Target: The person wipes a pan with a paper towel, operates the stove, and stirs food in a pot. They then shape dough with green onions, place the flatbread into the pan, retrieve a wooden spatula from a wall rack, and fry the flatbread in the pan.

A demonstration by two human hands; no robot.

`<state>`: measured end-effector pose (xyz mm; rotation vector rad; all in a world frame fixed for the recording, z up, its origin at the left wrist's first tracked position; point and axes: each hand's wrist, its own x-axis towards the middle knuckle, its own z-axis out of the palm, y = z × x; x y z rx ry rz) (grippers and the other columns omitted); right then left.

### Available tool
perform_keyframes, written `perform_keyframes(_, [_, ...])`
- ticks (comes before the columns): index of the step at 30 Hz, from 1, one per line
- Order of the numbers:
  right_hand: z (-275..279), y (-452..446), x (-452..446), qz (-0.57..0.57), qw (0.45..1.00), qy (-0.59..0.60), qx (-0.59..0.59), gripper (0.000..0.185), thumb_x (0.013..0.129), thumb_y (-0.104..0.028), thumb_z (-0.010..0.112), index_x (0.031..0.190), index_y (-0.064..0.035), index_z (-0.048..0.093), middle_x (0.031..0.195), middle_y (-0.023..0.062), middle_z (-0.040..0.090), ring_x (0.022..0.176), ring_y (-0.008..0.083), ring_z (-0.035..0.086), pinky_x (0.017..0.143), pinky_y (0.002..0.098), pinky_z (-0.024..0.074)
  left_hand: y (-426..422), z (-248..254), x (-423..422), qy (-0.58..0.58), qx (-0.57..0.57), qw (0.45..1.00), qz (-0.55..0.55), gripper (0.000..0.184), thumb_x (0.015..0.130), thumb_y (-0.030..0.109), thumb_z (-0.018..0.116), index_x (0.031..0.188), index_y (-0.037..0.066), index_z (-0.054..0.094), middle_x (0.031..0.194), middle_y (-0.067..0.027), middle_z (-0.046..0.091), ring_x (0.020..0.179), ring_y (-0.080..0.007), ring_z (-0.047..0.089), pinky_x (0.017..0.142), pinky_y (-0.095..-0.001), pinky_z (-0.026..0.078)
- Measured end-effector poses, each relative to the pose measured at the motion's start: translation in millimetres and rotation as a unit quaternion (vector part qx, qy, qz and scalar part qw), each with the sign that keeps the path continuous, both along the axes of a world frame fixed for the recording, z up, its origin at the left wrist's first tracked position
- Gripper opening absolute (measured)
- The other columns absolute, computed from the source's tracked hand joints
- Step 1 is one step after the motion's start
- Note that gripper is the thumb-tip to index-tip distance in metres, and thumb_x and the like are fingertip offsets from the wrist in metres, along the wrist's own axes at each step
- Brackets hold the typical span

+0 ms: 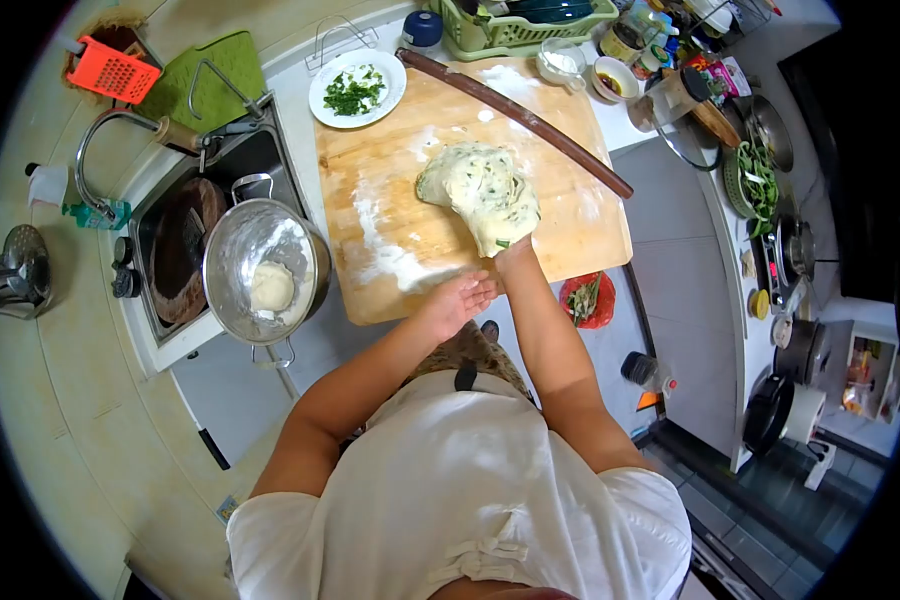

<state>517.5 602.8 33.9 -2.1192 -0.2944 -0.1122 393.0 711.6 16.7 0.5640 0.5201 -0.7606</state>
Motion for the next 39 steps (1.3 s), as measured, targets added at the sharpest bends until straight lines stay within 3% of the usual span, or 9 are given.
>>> perform_keyframes(5, [55.8, -3.5, -26.6, 0.012, 1.0, -0.002, 0.025, 0.039, 0.089, -0.029, 0.047, 0.117, -0.0025, 0.052, 0.115, 0.0126, 0.058, 0.109, 0.0253, 0.052, 0.094, 0.0371, 0.0438, -12.4, -109.0, 31.5, 0.004, -0.157, 0.986, 0.06, 0.04, 0.092, 0.027, 0.043, 0.123, 0.003, 0.044, 0.123, -0.0177, 0.051, 0.116, -0.03, 0.047, 0.1, -0.0422, 0.037])
perform_keyframes(7, [58.3, -9.1, -38.8, -0.003, 0.997, 0.012, 0.07, 0.038, 0.084, -0.03, 0.054, 0.112, -0.0049, 0.055, 0.112, 0.0113, 0.059, 0.104, 0.0252, 0.054, 0.09, 0.0365, 0.0442, -20.0, -83.1, 52.3, 0.006, -0.158, 0.965, 0.208, 0.048, 0.094, 0.033, 0.036, 0.131, 0.003, 0.039, 0.137, -0.0151, 0.04, 0.123, -0.0296, 0.041, 0.106, -0.0438, 0.031])
perform_keyframes(13, [102.8, -33.1, -84.7, 0.017, 0.941, 0.14, 0.306, 0.04, 0.076, -0.022, 0.069, 0.11, -0.0049, 0.056, 0.105, 0.0088, 0.063, 0.094, 0.019, 0.061, 0.08, 0.0315, 0.051, -28.9, 7.3, 57.6, -0.178, -0.244, 0.945, 0.128, 0.053, 0.091, 0.041, 0.044, 0.132, 0.008, 0.041, 0.133, -0.0113, 0.045, 0.12, -0.0254, 0.045, 0.104, -0.0414, 0.034])
perform_keyframes(15, [90.6, -46.1, -96.5, -0.057, 0.651, 0.299, 0.695, 0.035, 0.084, -0.016, 0.059, 0.116, -0.0041, 0.051, 0.11, 0.0096, 0.059, 0.096, 0.0189, 0.06, 0.081, 0.0337, 0.0526, -41.2, -3.4, 54.7, -0.168, -0.193, 0.958, 0.131, 0.051, 0.092, 0.041, 0.041, 0.131, 0.008, 0.042, 0.132, -0.0101, 0.047, 0.119, -0.0233, 0.047, 0.101, -0.0395, 0.037])
perform_keyframes(17, [86.3, -66.1, -105.7, -0.06, 0.568, 0.338, 0.748, 0.033, 0.088, -0.015, 0.053, 0.12, -0.0055, 0.048, 0.113, 0.0088, 0.057, 0.096, 0.0194, 0.059, 0.078, 0.0353, 0.0541, -52.2, -3.8, 54.7, -0.171, -0.217, 0.953, 0.125, 0.051, 0.093, 0.041, 0.04, 0.131, 0.007, 0.042, 0.132, -0.0098, 0.047, 0.118, -0.0224, 0.048, 0.101, -0.0381, 0.038])
perform_keyframes(32, [167.5, -257.1, -215.7, -0.06, 0.486, 0.355, 0.796, 0.04, 0.091, -0.037, 0.044, 0.111, -0.0056, 0.058, 0.11, 0.0135, 0.061, 0.094, 0.0295, 0.062, 0.08, 0.0485, 0.0512, -253.4, 63.1, -29.1, -0.325, -0.068, 0.943, -0.024, 0.046, 0.095, 0.031, 0.04, 0.132, 0.004, 0.04, 0.13, -0.0078, 0.049, 0.116, -0.019, 0.048, 0.098, -0.0318, 0.04])
perform_keyframes(34, [178.8, -296.8, -250.0, -0.078, 0.454, 0.319, 0.828, 0.044, 0.091, -0.038, 0.039, 0.112, -0.0044, 0.057, 0.114, 0.0143, 0.06, 0.098, 0.0314, 0.061, 0.083, 0.049, 0.0493, -293.7, 64.6, -46.6, -0.553, 0.206, 0.799, -0.111, 0.044, 0.095, 0.028, 0.04, 0.132, 0.005, 0.041, 0.131, -0.0082, 0.048, 0.117, -0.0188, 0.046, 0.099, -0.0319, 0.038])
perform_keyframes(37, [114.0, -341.5, -287.6, -0.128, 0.436, 0.238, 0.858, 0.037, 0.091, -0.03, 0.042, 0.115, -0.0046, 0.056, 0.111, 0.0134, 0.061, 0.1, 0.0293, 0.06, 0.086, 0.0455, 0.0495, -355.1, 71.0, -85.9, -0.332, -0.086, 0.932, -0.116, 0.043, 0.094, 0.026, 0.041, 0.131, 0.005, 0.041, 0.131, -0.0084, 0.047, 0.118, -0.0187, 0.045, 0.1, -0.0321, 0.037])
perform_keyframes(39, [148.7, -384.8, -333.8, -0.158, 0.455, 0.194, 0.855, 0.036, 0.091, -0.03, 0.044, 0.114, -0.0055, 0.057, 0.112, 0.0129, 0.061, 0.1, 0.0278, 0.06, 0.085, 0.0446, 0.0499, -404.6, 74.2, -114.6, -0.302, -0.118, 0.932, -0.161, 0.044, 0.095, 0.029, 0.041, 0.132, 0.004, 0.041, 0.133, -0.0088, 0.046, 0.12, -0.0195, 0.044, 0.101, -0.0327, 0.037])
